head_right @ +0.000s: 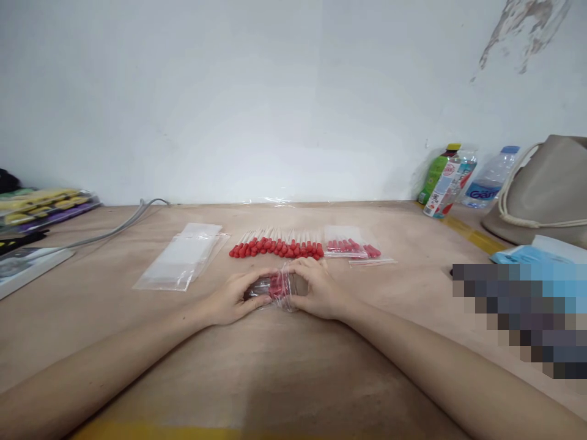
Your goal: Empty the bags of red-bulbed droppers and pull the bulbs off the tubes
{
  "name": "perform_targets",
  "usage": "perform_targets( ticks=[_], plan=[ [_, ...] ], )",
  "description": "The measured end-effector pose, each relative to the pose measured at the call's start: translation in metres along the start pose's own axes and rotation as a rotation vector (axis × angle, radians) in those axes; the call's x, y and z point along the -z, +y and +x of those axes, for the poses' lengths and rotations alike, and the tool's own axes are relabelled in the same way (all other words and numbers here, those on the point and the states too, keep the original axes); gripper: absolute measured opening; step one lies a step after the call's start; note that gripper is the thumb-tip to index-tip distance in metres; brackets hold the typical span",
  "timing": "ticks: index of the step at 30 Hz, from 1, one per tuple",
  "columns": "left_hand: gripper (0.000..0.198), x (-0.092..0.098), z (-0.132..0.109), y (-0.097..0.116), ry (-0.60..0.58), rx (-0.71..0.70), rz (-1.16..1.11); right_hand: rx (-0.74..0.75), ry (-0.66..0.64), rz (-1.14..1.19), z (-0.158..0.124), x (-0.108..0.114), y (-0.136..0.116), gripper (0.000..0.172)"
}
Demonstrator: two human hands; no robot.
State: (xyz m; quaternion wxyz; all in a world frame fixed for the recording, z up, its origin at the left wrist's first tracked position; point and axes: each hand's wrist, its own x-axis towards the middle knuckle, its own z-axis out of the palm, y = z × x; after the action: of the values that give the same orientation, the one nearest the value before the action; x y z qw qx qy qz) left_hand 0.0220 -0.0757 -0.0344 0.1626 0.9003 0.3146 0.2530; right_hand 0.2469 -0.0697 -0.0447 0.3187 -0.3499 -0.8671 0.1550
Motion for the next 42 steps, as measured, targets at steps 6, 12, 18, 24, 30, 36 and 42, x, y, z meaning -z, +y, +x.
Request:
perform_targets(
  ticks=[6,12,18,24,30,36,42],
  plan=[
    [0.040,-0.001,0.001,-0.001,0.013,-0.010,0.004,-0.091,-0.052,-0.083,0.000,0.000,-0.006,0.036],
    [0.041,-0.003,0.000,-0.004,0.056,-0.040,0.001,-0.084,0.001,-0.050,0.002,-0.002,-0.008,0.023],
    [0.040,-0.002,0.000,-0.004,0.042,-0.031,-0.011,-0.044,0.035,-0.099,0.003,0.001,-0.012,0.016],
    [0.040,-0.002,-0.001,-0.004,0.029,0.009,0.002,-0.055,0.056,0.117,0.003,0.002,-0.004,0.019],
    [0.036,-0.003,-0.001,-0.004,0.038,0.002,-0.001,0.002,0.000,0.202,0.004,0.000,-0.002,0.026],
    [0.038,-0.003,-0.001,-0.004,0.058,0.015,-0.001,-0.078,-0.032,-0.030,0.006,0.002,-0.010,0.021],
    [0.038,-0.003,-0.001,-0.003,0.045,0.017,-0.005,-0.122,-0.038,0.095,0.005,-0.005,-0.003,0.020]
  ],
)
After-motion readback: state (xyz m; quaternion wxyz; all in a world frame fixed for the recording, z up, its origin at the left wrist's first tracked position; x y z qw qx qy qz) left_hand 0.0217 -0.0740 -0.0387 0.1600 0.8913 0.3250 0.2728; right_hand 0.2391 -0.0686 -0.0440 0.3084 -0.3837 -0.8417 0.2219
